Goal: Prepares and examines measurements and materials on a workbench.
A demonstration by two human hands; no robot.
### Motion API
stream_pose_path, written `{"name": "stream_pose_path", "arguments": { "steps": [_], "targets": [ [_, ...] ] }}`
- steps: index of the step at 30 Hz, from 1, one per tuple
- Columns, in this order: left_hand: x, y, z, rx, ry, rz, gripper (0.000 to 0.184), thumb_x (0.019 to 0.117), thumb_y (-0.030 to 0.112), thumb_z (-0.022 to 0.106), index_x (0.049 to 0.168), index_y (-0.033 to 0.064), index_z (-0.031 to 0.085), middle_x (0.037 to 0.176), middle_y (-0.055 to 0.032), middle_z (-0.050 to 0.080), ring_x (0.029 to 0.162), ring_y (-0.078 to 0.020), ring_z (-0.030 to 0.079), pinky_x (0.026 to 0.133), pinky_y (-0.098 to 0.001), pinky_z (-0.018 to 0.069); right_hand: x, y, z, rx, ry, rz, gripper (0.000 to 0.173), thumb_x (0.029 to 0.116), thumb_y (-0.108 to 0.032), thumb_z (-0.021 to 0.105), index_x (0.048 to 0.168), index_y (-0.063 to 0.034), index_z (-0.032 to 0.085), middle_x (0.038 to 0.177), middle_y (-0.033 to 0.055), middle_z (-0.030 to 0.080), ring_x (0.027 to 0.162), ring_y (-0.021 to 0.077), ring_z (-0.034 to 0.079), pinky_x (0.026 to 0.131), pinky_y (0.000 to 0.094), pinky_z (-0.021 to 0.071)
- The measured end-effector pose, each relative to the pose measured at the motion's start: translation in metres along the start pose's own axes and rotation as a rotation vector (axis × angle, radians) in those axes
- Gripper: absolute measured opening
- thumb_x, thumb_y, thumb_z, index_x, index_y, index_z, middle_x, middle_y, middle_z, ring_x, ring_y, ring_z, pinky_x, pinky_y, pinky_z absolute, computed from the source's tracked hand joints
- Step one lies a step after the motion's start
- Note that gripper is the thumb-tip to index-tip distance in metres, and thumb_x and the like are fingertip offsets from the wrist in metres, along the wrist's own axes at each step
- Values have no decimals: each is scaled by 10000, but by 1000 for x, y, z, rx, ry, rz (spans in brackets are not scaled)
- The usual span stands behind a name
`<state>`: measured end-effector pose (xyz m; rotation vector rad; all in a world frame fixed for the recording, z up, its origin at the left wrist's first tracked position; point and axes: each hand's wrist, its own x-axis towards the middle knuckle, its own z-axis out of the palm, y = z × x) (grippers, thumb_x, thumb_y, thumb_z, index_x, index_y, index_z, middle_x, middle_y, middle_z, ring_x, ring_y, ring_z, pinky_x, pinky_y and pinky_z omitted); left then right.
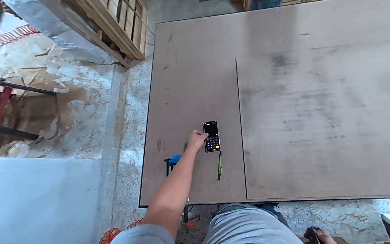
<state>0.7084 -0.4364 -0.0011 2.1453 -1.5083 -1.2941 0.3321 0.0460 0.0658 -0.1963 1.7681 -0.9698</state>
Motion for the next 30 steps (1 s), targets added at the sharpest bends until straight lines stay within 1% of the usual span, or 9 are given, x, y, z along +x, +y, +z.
{"name": "stream_pose_path", "arguments": {
  "steps": [4,7,10,14,17,21,23,26,30],
  "targets": [
    [-93,24,46,86,-104,213,356,1020,309,628,1276,63,653,1140,-153,715,1042,-299,707,939,-560,573,30,-45,31,-288,-194,-126,513,1013,-459,388,1179,-81,691,949,70,715,750,184,667,590,360,557],
    [-183,34,107,23,-522,313,320,1005,295,669,1262,104,687,1192,-94,712,1047,-209,706,952,-462,588,62,-89,74,-667,-391,-214,627,1027,-662,346,1243,-181,685,1055,28,713,947,162,682,846,443,574],
    [-241,39,154,-164,-705,240,272,976,184,679,1235,101,695,1104,-56,741,954,-162,722,904,-403,603,84,-117,108,-896,-494,-258,654,992,-741,342,1203,-206,653,944,28,696,895,190,687,828,497,570],
    [-270,49,177,-247,-566,78,189,951,64,690,1140,56,693,1002,-80,756,910,-180,735,886,-409,609,98,-129,98,-1079,-589,-321,706,955,-802,323,1212,-208,606,934,33,683,889,216,690,791,516,571],
    [-289,55,202,-277,-470,-39,161,915,134,744,1035,35,702,936,-93,746,879,-187,718,857,-408,592,103,-130,72,-1133,-642,-380,728,962,-799,286,1235,-203,602,1009,45,690,954,225,694,835,520,572],
    [-309,62,228,-441,-615,-12,376,884,178,784,1180,1,636,1086,-115,708,993,-185,690,938,-387,574,119,-136,40,-1178,-763,-399,705,1021,-712,216,1297,-182,588,1109,76,701,1057,247,693,914,534,556],
    [-311,58,232,-396,-673,53,334,862,185,786,1107,15,637,1003,-75,672,905,-154,645,863,-366,554,128,-134,28,-1186,-846,-402,680,1033,-693,211,1315,-194,578,1134,66,692,1070,232,686,927,521,553],
    [-307,47,207,-499,-607,76,119,847,85,736,890,56,628,1004,-44,679,885,-137,628,812,-347,544,143,-132,6,-1258,-915,-375,620,1020,-691,318,1331,-245,615,1214,63,679,1107,238,671,958,543,539],
    [-275,25,141,-718,-404,25,114,866,1,650,832,76,572,979,-61,669,830,-148,633,753,-332,550,170,-143,-32,-1334,-873,-268,394,912,-545,570,1059,-208,714,927,68,710,881,271,689,780,580,533]
  ]
}}
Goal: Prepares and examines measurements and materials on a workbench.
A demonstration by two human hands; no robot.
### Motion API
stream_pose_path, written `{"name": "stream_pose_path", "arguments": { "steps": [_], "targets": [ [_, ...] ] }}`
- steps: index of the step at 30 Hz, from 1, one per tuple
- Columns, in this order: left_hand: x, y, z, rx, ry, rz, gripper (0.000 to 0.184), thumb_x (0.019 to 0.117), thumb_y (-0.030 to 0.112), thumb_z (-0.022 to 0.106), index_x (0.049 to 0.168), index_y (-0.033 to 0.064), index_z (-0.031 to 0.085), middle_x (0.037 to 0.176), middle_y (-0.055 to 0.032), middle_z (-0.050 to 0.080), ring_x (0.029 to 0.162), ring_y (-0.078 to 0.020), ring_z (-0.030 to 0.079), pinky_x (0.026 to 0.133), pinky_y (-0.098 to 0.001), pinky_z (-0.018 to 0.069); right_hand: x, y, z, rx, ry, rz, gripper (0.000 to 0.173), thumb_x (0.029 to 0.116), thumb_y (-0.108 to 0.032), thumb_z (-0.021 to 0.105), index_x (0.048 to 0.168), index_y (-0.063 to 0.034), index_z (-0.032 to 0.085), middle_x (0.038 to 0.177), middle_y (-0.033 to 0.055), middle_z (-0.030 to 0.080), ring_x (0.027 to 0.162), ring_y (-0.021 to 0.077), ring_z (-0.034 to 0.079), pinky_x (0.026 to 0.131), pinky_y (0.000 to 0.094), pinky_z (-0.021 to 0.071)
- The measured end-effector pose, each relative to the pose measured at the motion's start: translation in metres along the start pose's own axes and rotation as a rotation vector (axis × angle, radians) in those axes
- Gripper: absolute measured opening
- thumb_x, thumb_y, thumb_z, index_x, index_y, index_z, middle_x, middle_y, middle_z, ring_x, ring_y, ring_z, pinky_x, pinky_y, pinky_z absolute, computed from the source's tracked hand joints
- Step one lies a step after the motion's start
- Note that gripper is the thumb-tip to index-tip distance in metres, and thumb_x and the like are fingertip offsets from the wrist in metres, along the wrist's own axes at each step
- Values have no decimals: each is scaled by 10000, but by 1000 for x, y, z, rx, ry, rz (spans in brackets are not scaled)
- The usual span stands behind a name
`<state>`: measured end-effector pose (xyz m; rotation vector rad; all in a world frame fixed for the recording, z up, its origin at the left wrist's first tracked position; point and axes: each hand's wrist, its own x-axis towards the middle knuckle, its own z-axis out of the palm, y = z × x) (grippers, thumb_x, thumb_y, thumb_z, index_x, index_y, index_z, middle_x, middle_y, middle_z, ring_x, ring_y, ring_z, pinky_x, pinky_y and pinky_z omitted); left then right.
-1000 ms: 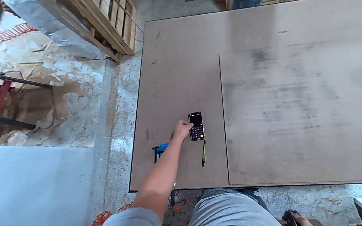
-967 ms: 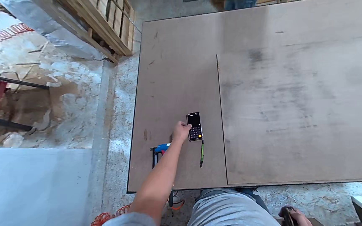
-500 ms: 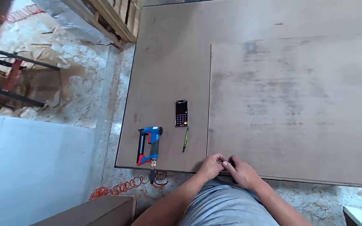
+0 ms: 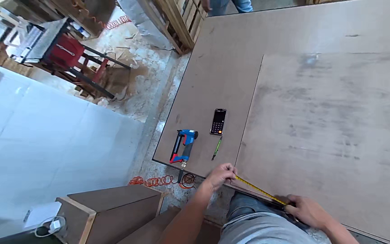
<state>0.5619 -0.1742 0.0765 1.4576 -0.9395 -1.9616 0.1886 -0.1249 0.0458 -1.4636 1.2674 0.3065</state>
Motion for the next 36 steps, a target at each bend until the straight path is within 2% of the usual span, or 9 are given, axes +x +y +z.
{"name": "stream_pose_path", "arguments": {
  "steps": [2,4,6,8,10,12,14,22,36],
  "targets": [
    [12,16,-36,40,3,-23,75,886,39,649,869,68,582,990,-71,670,843,-157,641,759,-336,555,-13,17,0,80,58,-37,316,908,-506,593,990,-229,719,842,20,690,792,213,671,715,529,532],
    [33,35,-65,152,57,-67,107,982,115,616,1020,15,620,1007,-108,696,850,-183,668,780,-365,575,-31,24,6,200,161,-68,275,966,-466,598,1038,-267,773,894,-27,741,799,144,694,748,470,566],
    [66,50,-99,294,265,-71,273,1031,204,616,1188,-19,633,1048,-162,698,898,-245,678,829,-440,575,-47,24,16,309,260,-38,273,1004,-426,594,1094,-250,783,928,-32,759,786,117,701,748,426,583],
    [103,56,-134,415,576,-45,324,1002,285,668,1186,19,682,1050,-180,711,916,-297,691,833,-510,576,-55,20,28,431,368,31,271,1031,-348,566,1133,-205,772,899,-14,751,740,118,684,707,393,577],
    [134,60,-162,515,725,-33,324,972,323,690,1151,54,711,1053,-175,720,960,-325,693,866,-564,556,-57,15,41,548,485,88,302,1055,-318,517,1151,-166,759,854,0,728,706,122,661,672,369,566],
    [154,67,-173,631,698,-72,320,969,326,682,1176,84,712,1124,-168,721,1099,-355,673,964,-622,512,-57,8,53,650,586,109,323,1069,-287,486,1172,-123,744,842,8,717,701,118,651,665,337,563],
    [167,68,-177,679,665,-104,313,958,320,686,1183,104,713,1140,-164,722,1138,-368,660,979,-648,492,-58,-2,63,725,648,109,317,1070,-247,479,1173,-86,732,840,16,710,702,116,650,662,312,565],
    [179,60,-199,598,588,-24,360,912,320,777,1157,70,694,1077,-152,718,1040,-321,678,937,-595,522,-51,-28,69,790,697,130,293,1068,-225,497,1141,-81,741,814,24,698,686,122,639,645,297,555],
    [175,62,-184,751,602,-32,498,877,333,805,1248,45,639,1129,-181,682,1077,-352,658,958,-602,519,-45,-35,60,794,702,141,299,1064,-220,499,1147,-81,751,815,25,698,681,119,636,637,280,550]
  ]
}}
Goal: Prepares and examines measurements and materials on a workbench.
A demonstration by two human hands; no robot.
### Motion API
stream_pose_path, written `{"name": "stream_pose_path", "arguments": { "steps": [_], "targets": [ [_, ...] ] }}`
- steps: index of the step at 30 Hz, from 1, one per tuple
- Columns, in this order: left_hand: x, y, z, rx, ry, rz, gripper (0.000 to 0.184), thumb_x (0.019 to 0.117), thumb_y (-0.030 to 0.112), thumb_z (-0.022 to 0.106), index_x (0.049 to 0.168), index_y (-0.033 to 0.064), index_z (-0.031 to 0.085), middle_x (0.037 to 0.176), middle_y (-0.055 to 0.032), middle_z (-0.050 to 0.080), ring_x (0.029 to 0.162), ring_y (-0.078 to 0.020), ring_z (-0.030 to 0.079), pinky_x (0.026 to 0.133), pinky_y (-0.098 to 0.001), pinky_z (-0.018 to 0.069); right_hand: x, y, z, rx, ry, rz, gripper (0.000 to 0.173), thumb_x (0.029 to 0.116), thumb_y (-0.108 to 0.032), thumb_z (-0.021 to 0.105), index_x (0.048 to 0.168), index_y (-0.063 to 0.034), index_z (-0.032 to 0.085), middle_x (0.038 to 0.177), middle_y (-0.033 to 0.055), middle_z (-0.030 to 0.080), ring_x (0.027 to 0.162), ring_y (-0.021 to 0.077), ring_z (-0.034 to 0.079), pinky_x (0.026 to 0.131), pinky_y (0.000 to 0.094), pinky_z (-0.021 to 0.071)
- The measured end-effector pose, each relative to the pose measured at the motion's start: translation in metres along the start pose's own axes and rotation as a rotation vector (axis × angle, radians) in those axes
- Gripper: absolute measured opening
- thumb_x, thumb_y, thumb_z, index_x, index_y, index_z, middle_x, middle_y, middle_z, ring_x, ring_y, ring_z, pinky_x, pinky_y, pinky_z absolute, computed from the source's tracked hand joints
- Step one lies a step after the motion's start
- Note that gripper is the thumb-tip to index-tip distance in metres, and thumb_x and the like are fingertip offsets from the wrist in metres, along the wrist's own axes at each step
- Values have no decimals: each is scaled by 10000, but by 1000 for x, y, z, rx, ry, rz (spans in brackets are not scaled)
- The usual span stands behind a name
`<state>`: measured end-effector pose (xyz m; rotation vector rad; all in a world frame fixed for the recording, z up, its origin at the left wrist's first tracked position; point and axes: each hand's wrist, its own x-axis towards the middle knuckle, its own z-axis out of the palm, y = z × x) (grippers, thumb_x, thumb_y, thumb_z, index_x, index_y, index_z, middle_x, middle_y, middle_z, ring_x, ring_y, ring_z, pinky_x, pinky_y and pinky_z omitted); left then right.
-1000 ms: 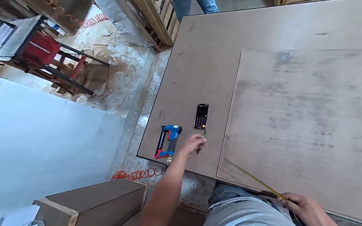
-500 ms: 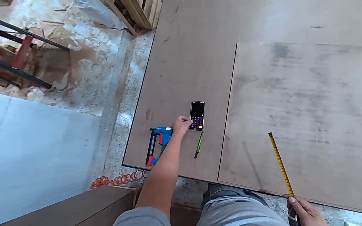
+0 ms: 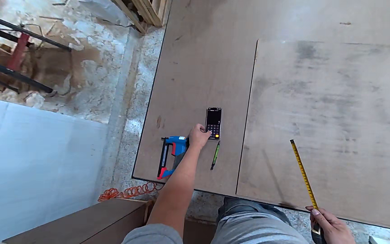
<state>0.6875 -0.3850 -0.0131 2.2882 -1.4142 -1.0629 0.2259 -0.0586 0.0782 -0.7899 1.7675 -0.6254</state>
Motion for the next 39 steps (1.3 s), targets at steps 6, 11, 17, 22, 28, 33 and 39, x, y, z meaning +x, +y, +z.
{"name": "stream_pose_path", "arguments": {
  "steps": [6,11,17,22,28,33,39],
  "targets": [
    [3,11,3,-18,63,-83,497,885,412,777,1218,61,664,1073,-176,710,1049,-362,678,928,-624,528,1,3,2,15,8,8,289,1060,-225,517,1136,-87,759,807,31,700,682,126,640,636,288,552],
    [8,20,6,-53,76,-105,549,894,454,757,1263,65,640,1138,-184,695,1094,-370,661,948,-627,516,0,5,3,54,16,0,293,1061,-214,509,1124,-76,760,805,30,698,677,119,631,630,274,544],
    [12,39,14,65,106,-89,715,816,570,804,1291,69,616,1229,-192,664,1177,-376,632,980,-617,512,1,8,3,56,16,11,293,1062,-217,508,1132,-77,755,811,32,697,684,120,632,639,276,545],
    [16,27,5,-30,53,-45,673,884,516,764,1346,62,581,1186,-185,676,1126,-364,652,963,-621,521,1,8,4,52,24,13,299,1059,-230,513,1137,-79,759,806,31,702,674,124,636,631,278,548],
    [15,-2,-6,-123,-31,40,556,927,336,751,1363,43,568,1186,-171,663,1076,-323,653,957,-575,525,-3,9,1,68,39,27,289,1061,-206,509,1130,-68,753,801,31,695,667,118,630,622,277,544],
    [8,11,3,31,4,34,707,846,435,834,1362,34,563,1213,-198,643,1123,-365,632,983,-609,508,-2,13,3,84,24,24,293,1057,-207,508,1131,-60,750,784,34,692,650,124,627,602,277,541],
    [-7,-7,-5,-180,-29,9,667,922,451,755,1402,47,530,1246,-185,644,1123,-328,643,980,-569,525,-2,12,1,76,-30,40,294,1063,-206,503,1142,-72,753,797,35,694,665,123,628,621,284,545]
  ]
}}
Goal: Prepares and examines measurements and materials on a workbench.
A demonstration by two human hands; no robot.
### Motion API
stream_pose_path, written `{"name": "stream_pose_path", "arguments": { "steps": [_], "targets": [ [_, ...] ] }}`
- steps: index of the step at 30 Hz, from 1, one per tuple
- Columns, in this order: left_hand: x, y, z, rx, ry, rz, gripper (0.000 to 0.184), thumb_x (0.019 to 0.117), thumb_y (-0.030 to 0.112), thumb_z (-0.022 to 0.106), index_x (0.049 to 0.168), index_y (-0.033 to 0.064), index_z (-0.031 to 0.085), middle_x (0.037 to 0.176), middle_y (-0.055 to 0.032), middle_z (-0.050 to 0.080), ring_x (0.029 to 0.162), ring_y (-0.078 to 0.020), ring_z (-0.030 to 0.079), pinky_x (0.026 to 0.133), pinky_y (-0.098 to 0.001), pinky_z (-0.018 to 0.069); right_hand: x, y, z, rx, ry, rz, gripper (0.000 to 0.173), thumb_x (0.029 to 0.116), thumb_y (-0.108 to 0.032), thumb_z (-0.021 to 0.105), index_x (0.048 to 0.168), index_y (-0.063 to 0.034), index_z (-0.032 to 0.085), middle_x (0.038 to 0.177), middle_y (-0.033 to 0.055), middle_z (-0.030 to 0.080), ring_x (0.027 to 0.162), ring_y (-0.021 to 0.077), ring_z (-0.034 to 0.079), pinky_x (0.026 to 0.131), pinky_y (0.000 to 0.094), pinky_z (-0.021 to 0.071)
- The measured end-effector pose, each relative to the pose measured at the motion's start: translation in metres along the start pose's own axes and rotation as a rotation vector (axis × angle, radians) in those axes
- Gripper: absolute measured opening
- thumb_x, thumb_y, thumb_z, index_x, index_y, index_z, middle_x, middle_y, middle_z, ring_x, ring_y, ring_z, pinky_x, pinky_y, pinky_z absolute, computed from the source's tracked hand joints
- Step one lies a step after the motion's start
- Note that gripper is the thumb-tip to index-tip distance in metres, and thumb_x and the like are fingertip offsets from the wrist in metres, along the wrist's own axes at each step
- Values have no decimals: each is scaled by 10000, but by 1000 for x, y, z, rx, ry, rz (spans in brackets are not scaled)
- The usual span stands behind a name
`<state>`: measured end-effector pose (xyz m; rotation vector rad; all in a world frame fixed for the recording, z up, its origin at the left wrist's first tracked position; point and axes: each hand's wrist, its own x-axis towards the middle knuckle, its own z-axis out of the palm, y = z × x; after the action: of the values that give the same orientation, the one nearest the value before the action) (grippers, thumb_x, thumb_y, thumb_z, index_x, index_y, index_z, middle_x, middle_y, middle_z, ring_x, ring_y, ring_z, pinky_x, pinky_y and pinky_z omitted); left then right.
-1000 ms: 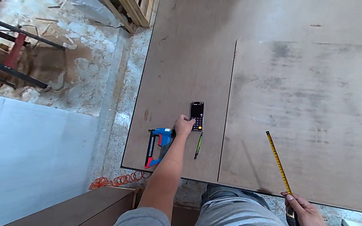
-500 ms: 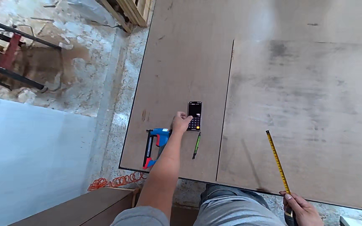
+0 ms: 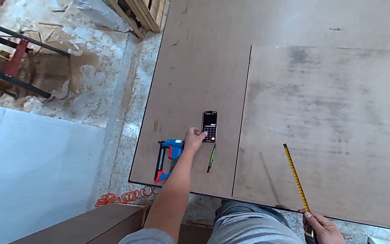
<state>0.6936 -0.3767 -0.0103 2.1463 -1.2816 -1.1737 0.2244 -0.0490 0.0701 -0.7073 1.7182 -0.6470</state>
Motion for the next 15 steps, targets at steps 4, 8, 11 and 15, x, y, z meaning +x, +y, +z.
{"name": "stream_pose_path", "arguments": {
  "steps": [4,8,11,15],
  "targets": [
    [-49,-10,0,170,45,-45,438,985,349,687,1276,29,623,1139,-189,695,1064,-346,680,952,-593,539,-4,4,-6,-55,-131,56,289,1057,-235,521,1137,-96,761,798,17,694,659,112,612,621,298,531],
    [-86,-22,26,425,-151,-75,506,957,550,670,1162,88,693,1007,-163,734,968,-357,716,871,-632,564,6,11,0,-301,-294,109,284,1045,-336,554,1104,-183,786,769,-13,699,640,112,620,629,359,537],
    [-92,-10,44,604,-318,-121,479,956,548,653,1115,100,704,1024,-142,731,1008,-333,709,879,-602,560,28,11,16,-531,-422,124,307,1026,-446,551,1057,-263,795,769,-32,705,681,123,650,688,428,548],
    [-103,8,38,505,-312,-97,300,958,355,661,1084,88,713,966,-153,723,932,-333,710,821,-590,569,59,2,23,-733,-483,88,374,1013,-547,511,1045,-288,779,843,-15,728,790,173,689,769,513,554]
  ]
}}
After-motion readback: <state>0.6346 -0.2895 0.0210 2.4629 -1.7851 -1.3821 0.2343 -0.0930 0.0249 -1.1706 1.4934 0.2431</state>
